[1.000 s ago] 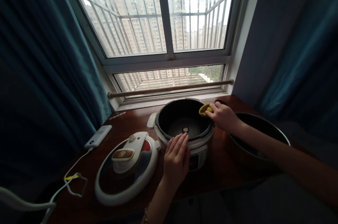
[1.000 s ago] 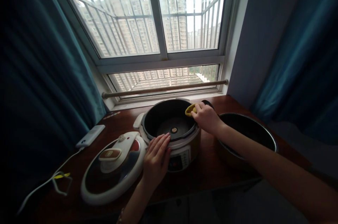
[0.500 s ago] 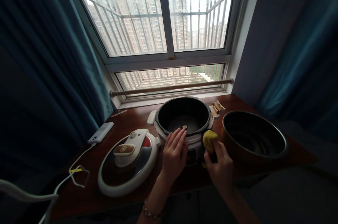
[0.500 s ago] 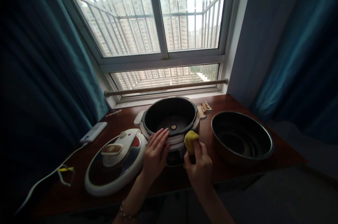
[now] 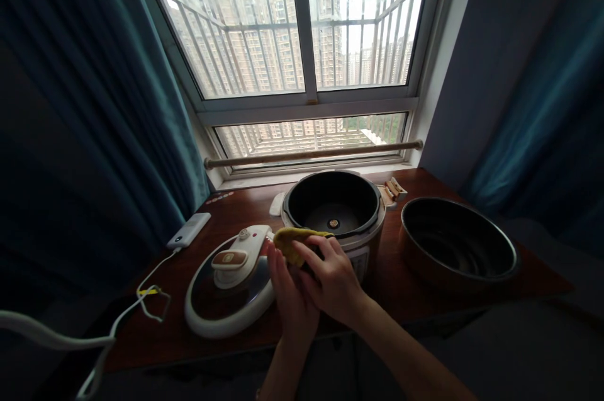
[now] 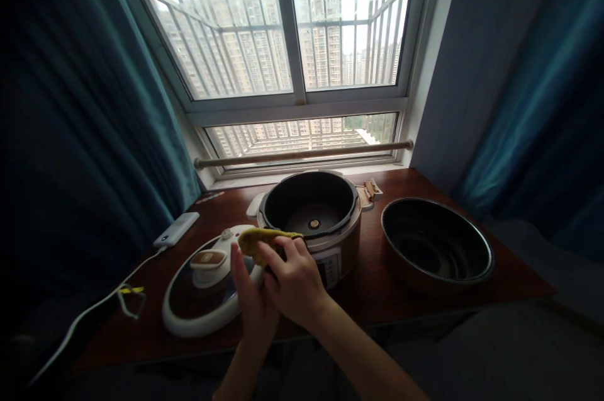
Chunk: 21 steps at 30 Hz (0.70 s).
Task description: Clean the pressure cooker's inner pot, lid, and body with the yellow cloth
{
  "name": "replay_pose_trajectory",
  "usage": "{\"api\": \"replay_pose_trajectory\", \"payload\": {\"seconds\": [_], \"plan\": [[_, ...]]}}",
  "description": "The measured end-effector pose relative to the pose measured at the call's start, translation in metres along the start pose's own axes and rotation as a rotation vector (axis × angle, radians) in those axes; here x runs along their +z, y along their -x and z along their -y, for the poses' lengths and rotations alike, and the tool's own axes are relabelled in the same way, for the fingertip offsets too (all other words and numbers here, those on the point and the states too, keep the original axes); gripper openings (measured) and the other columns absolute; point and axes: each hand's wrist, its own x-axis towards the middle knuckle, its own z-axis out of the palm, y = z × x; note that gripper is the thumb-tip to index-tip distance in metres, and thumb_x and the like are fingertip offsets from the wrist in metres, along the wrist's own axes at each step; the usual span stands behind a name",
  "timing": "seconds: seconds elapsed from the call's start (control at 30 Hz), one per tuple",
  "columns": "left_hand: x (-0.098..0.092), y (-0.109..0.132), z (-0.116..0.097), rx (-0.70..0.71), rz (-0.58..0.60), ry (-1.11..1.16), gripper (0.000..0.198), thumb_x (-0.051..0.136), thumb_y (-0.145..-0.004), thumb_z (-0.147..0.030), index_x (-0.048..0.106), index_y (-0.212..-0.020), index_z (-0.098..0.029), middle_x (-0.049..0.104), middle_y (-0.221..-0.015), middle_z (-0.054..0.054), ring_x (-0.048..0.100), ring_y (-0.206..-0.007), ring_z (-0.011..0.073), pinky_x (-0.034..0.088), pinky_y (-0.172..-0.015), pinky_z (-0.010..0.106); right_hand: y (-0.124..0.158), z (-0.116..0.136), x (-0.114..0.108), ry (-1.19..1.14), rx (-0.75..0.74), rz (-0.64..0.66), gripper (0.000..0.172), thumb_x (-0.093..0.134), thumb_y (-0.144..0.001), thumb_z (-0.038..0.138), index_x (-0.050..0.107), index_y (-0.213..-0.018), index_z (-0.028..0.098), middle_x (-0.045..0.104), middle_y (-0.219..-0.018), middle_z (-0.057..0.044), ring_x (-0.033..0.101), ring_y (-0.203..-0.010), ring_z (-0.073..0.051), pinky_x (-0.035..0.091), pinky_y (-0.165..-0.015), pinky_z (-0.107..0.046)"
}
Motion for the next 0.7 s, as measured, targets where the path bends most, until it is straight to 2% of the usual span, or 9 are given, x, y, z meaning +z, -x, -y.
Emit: {"api": "replay_pose_trajectory", "payload": {"seconds": [0.03,0.1,0.2,0.27,0.33,0.4,0.5,0.6,0.7], "plan": [[-0.004,-0.003,0.001,0.042,0.021,-0.024,0.064,0.040,-0.087,-0.024,0.009,-0.143,-0.022,0.010,-0.150,0.010,0.011,-0.137,0.0263,0.015,-0.110,0.049,-0.004,0.003,0.001,-0.026,0.008,0.015,0.050,0.051,-0.079,0.021,0.046,-0.129,0.021,0.049,-0.121,-0.009,0.045,-0.105,-0.024,0.043,-0.093,-0.041],[-0.009,-0.008,0.001,0.129,0.137,-0.056,0.060,0.039,-0.087,-0.023,0.016,-0.142,-0.022,0.017,-0.149,0.011,0.011,-0.137,0.0288,0.016,-0.108,0.054,-0.004,0.006,0.003,-0.070,0.033,0.006,0.053,0.049,-0.079,0.017,0.042,-0.131,0.017,0.048,-0.126,-0.010,0.042,-0.112,-0.024,0.039,-0.098,-0.043],[-0.008,-0.008,-0.003,0.124,0.260,-0.101,0.060,0.039,-0.087,-0.025,0.017,-0.142,-0.017,0.015,-0.148,0.016,0.009,-0.137,0.0318,0.018,-0.106,0.058,0.013,0.005,0.002,-0.176,0.088,-0.066,0.056,0.047,-0.080,0.015,0.034,-0.134,0.016,0.045,-0.131,-0.011,0.039,-0.119,-0.023,0.037,-0.101,-0.042],[-0.002,-0.004,-0.009,0.119,0.273,-0.161,0.066,0.047,-0.084,-0.030,0.018,-0.141,-0.013,0.012,-0.147,0.020,0.009,-0.136,0.0348,0.022,-0.104,0.059,0.032,0.002,0.001,-0.228,0.165,-0.165,0.055,0.046,-0.082,0.018,0.030,-0.135,0.017,0.043,-0.132,-0.011,0.040,-0.122,-0.022,0.038,-0.101,-0.042],[0.005,0.001,-0.013,0.168,0.262,-0.236,0.069,0.056,-0.079,-0.033,0.025,-0.138,-0.012,0.015,-0.145,0.021,0.012,-0.134,0.0374,0.025,-0.101,0.059,0.054,-0.003,0.000,-0.226,0.275,-0.289,0.049,0.045,-0.085,0.021,0.033,-0.133,0.020,0.045,-0.130,-0.011,0.044,-0.120,-0.023,0.040,-0.098,-0.043],[0.012,0.000,-0.011,0.213,0.235,-0.288,0.060,0.056,-0.079,-0.028,0.033,-0.133,-0.015,0.021,-0.143,0.020,0.017,-0.133,0.0366,0.028,-0.100,0.058,0.077,-0.011,-0.004,-0.216,0.375,-0.354,0.041,0.043,-0.086,0.024,0.040,-0.127,0.021,0.050,-0.126,-0.010,0.048,-0.116,-0.023,0.043,-0.095,-0.043],[0.013,-0.019,0.009,0.158,0.183,-0.256,0.047,0.049,-0.083,-0.021,0.039,-0.129,-0.018,0.027,-0.141,0.017,0.023,-0.132,0.0323,0.027,-0.103,0.055,0.106,-0.023,-0.015,-0.229,0.492,-0.350,0.038,0.045,-0.086,0.027,0.044,-0.124,0.022,0.053,-0.123,-0.010,0.053,-0.111,-0.023,0.046,-0.093,-0.042],[0.008,-0.052,0.043,-0.042,0.053,-0.156,0.042,0.045,-0.086,-0.023,0.042,-0.128,-0.021,0.038,-0.134,0.013,0.033,-0.127,0.0263,0.028,-0.105,0.048,0.129,-0.035,-0.030,-0.167,0.604,-0.384,0.035,0.048,-0.085,0.031,0.050,-0.119,0.024,0.056,-0.121,-0.008,0.054,-0.109,-0.023,0.045,-0.094,-0.042],[0.006,-0.080,0.069,-0.156,0.023,-0.060,0.036,0.044,-0.087,-0.028,0.047,-0.122,-0.021,0.050,-0.122,0.009,0.045,-0.117,0.0221,0.035,-0.101,0.040,0.143,-0.044,-0.038,-0.176,0.717,-0.430,0.031,0.047,-0.085,0.035,0.053,-0.113,0.025,0.058,-0.118,-0.007,0.056,-0.107,-0.023,0.047,-0.092,-0.039]]}}
